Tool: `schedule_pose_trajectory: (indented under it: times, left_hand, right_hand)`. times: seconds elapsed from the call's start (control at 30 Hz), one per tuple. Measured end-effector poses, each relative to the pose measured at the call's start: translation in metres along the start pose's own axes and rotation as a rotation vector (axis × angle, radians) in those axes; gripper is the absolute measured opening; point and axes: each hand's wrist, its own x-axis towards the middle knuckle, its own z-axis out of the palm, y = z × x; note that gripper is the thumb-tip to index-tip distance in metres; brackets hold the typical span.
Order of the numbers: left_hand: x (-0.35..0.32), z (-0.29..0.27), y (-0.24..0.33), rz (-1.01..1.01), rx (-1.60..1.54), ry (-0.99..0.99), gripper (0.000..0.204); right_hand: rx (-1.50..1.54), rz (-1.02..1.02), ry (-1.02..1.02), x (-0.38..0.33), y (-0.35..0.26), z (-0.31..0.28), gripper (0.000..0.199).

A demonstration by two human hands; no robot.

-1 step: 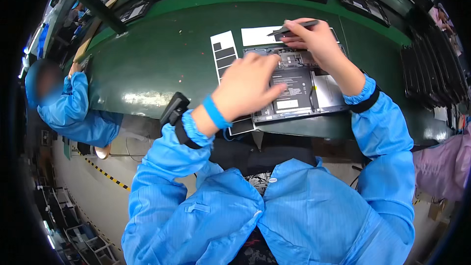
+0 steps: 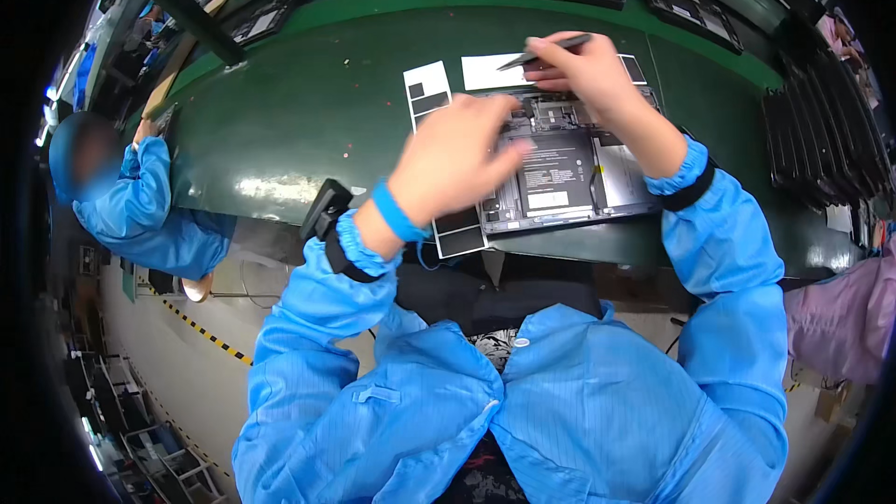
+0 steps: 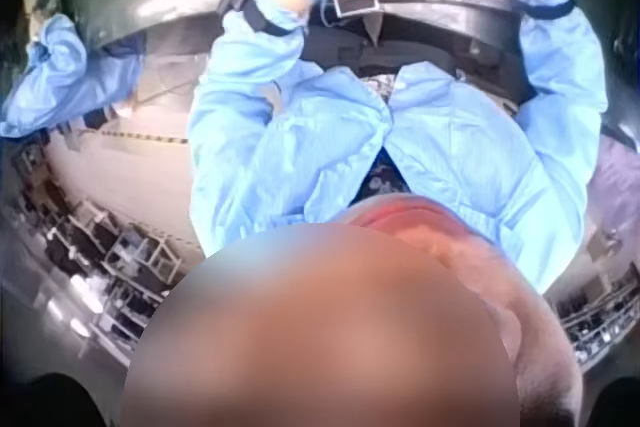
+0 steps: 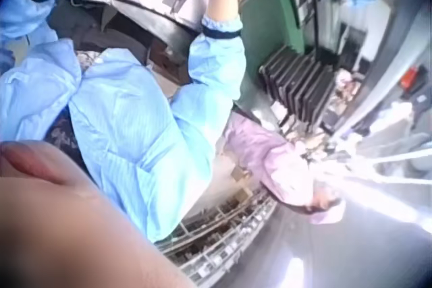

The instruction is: Assembling internal components of a tablet or similar electronic device on a production line.

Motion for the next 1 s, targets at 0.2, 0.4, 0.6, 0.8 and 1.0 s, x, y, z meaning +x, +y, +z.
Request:
schedule_pose_trajectory:
  times: [0.2,0.4,0.6,0.8,1.0]
  left_hand:
    - [-0.023,-0.011,-0.078,-0.358,0.175,0.103,0.043]
    - [-0.034,-0.002,-0.088,-0.445,0.328,-0.048,0.058]
    - [-0.034,0.001,-0.092,-0.419,0.356,-0.019,0.057]
    - [-0.036,0.0,-0.091,-0.395,0.379,-0.005,0.056]
    - [-0.035,0.003,-0.09,-0.384,0.419,-0.017,0.053]
  right_hand:
    - [-0.167,-0.147,-0.065,0.05,0.015,0.093,0.025]
    - [-0.319,-0.091,-0.072,0.056,0.025,0.105,0.023]
    - [-0.277,-0.201,-0.114,0.06,0.036,0.109,0.022]
    - [-0.305,-0.273,-0.1,0.054,0.03,0.11,0.019]
    - [-0.05,-0.279,-0.06,0.05,0.025,0.106,0.019]
